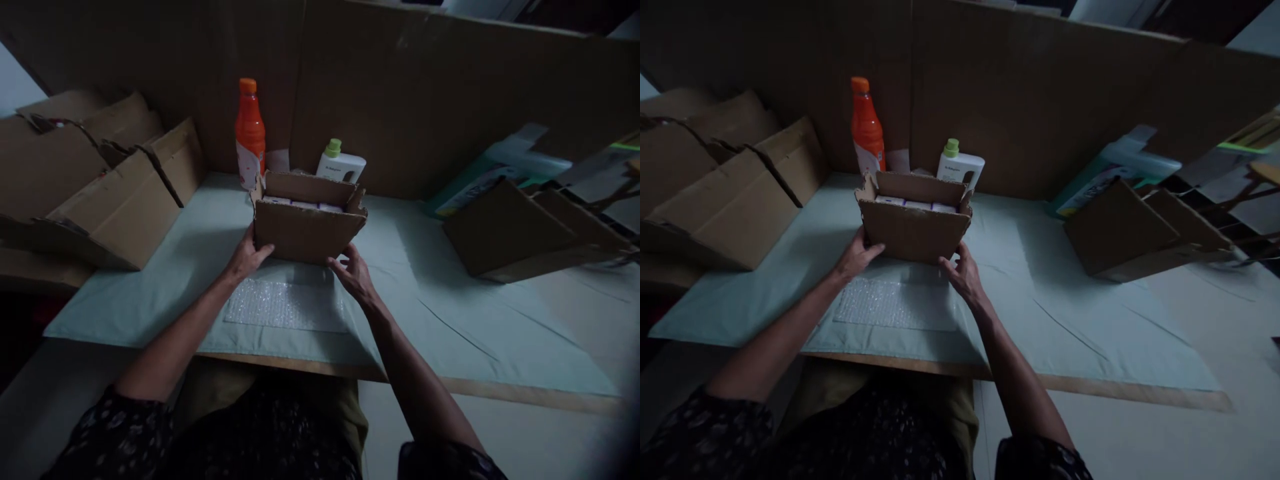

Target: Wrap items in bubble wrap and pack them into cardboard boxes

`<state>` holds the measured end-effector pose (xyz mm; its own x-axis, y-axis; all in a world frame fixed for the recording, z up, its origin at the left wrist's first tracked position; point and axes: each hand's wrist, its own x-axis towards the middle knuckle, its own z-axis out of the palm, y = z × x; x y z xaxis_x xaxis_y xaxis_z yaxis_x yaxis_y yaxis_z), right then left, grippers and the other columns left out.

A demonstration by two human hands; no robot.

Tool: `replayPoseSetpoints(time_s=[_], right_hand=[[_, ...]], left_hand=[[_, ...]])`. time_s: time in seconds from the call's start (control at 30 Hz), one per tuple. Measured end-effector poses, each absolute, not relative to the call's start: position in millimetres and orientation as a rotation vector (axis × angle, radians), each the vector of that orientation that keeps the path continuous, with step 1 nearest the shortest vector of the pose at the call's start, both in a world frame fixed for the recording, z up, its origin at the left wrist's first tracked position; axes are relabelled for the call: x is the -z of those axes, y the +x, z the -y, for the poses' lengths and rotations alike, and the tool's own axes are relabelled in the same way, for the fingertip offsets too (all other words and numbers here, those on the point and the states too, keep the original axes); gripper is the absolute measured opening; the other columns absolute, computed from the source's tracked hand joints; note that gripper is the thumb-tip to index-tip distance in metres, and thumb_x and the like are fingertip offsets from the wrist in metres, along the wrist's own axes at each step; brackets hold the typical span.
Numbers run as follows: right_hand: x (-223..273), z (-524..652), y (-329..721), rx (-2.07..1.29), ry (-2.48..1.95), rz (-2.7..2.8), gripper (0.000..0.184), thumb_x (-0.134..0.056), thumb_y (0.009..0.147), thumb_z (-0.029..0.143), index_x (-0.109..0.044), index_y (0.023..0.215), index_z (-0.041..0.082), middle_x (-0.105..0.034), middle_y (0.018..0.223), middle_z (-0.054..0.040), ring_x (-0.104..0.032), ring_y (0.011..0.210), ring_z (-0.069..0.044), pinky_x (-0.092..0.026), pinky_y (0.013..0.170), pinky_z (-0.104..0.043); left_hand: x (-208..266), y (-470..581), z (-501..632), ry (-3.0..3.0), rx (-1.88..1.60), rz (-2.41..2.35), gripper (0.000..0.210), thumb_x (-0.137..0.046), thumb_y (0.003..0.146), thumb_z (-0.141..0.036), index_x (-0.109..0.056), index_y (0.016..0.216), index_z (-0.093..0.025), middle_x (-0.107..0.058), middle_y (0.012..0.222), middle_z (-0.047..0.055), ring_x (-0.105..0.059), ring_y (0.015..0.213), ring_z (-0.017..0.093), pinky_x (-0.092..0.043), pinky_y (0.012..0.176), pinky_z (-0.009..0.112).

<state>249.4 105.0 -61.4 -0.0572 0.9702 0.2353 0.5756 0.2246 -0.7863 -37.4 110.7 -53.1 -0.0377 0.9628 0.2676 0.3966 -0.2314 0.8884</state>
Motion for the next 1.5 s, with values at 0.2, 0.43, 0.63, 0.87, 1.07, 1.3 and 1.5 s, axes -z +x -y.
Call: replayPoseSetpoints(time_s=[0.2, 0.43, 0.63, 0.87, 1.07, 1.3, 1.5], right_hand=[[62, -81, 249, -0.698, -1.404, 1.752, 0.057, -0.06, 0.087, 0.053, -0.056, 0.131, 0.017, -0.07, 0.121, -0.0146, -0.067, 0.107, -0.029, -0.056, 0.086, -0.046], [89, -47, 278, -0.341, -1.628, 1.994, 0.059, -0.06, 0.087, 0.052, -0.058, 0.134, 0.016, -0.062, 0.137, -0.0202, -0.058, 0.124, -0.037, -0.047, 0.099, -0.057], [102, -14, 255, -0.209, -1.576, 2.175, 0.019, -0.056, 0.09, 0.034, -0.067, 0.097, 0.02, -0.069, 0.128, -0.0149, -0.063, 0.117, -0.032, -0.051, 0.091, -0.047], [80, 15, 266, -0.532, -1.671, 2.05, 0.05, -0.05, 0.091, 0.034, -0.054, 0.138, 0.019, -0.068, 0.07, 0.0007, -0.063, 0.055, -0.019, -0.048, 0.053, -0.029], [35, 11, 278, -0.8, -1.335, 2.07, 0.034, -0.048, 0.096, 0.03, -0.064, 0.125, 0.023, -0.07, 0.074, 0.0004, -0.062, 0.055, -0.014, -0.053, 0.054, -0.026], [-90, -49, 270, -0.046, -1.086, 1.855, 0.015, -0.061, 0.093, 0.032, -0.073, 0.092, 0.023, -0.072, 0.086, -0.0022, -0.067, 0.077, -0.016, -0.056, 0.073, -0.031], [-113, -139, 257, 0.028, -1.36, 2.245, 0.013, -0.066, 0.082, 0.027, -0.077, 0.081, 0.02, -0.069, 0.068, 0.0015, -0.06, 0.06, -0.013, -0.047, 0.06, -0.025]], left_hand=[[53, -37, -64, 1.687, -1.167, -1.45, 0.064, -0.063, 0.085, -0.044, -0.046, 0.14, -0.016, -0.062, 0.135, 0.015, -0.062, 0.121, 0.029, -0.05, 0.105, 0.044], [72, -82, -21, 1.885, -0.778, -2.056, 0.057, -0.065, 0.078, -0.047, -0.063, 0.123, -0.012, -0.067, 0.118, 0.02, -0.06, 0.118, 0.039, -0.047, 0.102, 0.054], [86, -66, 10, 2.038, -0.652, -2.12, 0.016, -0.059, 0.079, -0.032, -0.062, 0.067, -0.023, -0.069, 0.086, 0.01, -0.062, 0.089, 0.03, -0.05, 0.088, 0.047], [84, -53, 46, 1.666, -0.967, -1.925, 0.058, -0.053, 0.086, -0.034, -0.048, 0.142, -0.018, -0.059, 0.068, -0.005, -0.058, 0.059, 0.015, -0.048, 0.061, 0.026], [49, -70, 55, 1.82, -1.055, -1.638, 0.044, -0.051, 0.092, -0.038, -0.06, 0.132, -0.023, -0.072, 0.076, -0.001, -0.065, 0.063, 0.013, -0.053, 0.064, 0.023], [-68, -75, -3, 2.084, -1.768, -1.717, 0.023, -0.055, 0.094, -0.026, -0.076, 0.104, -0.025, -0.078, 0.099, 0.0, -0.071, 0.09, 0.014, -0.056, 0.087, 0.027], [-100, -71, -94, 2.296, -1.043, -1.731, 0.023, -0.059, 0.079, -0.021, -0.081, 0.086, -0.021, -0.078, 0.078, 0.001, -0.071, 0.077, 0.02, -0.055, 0.081, 0.032]])
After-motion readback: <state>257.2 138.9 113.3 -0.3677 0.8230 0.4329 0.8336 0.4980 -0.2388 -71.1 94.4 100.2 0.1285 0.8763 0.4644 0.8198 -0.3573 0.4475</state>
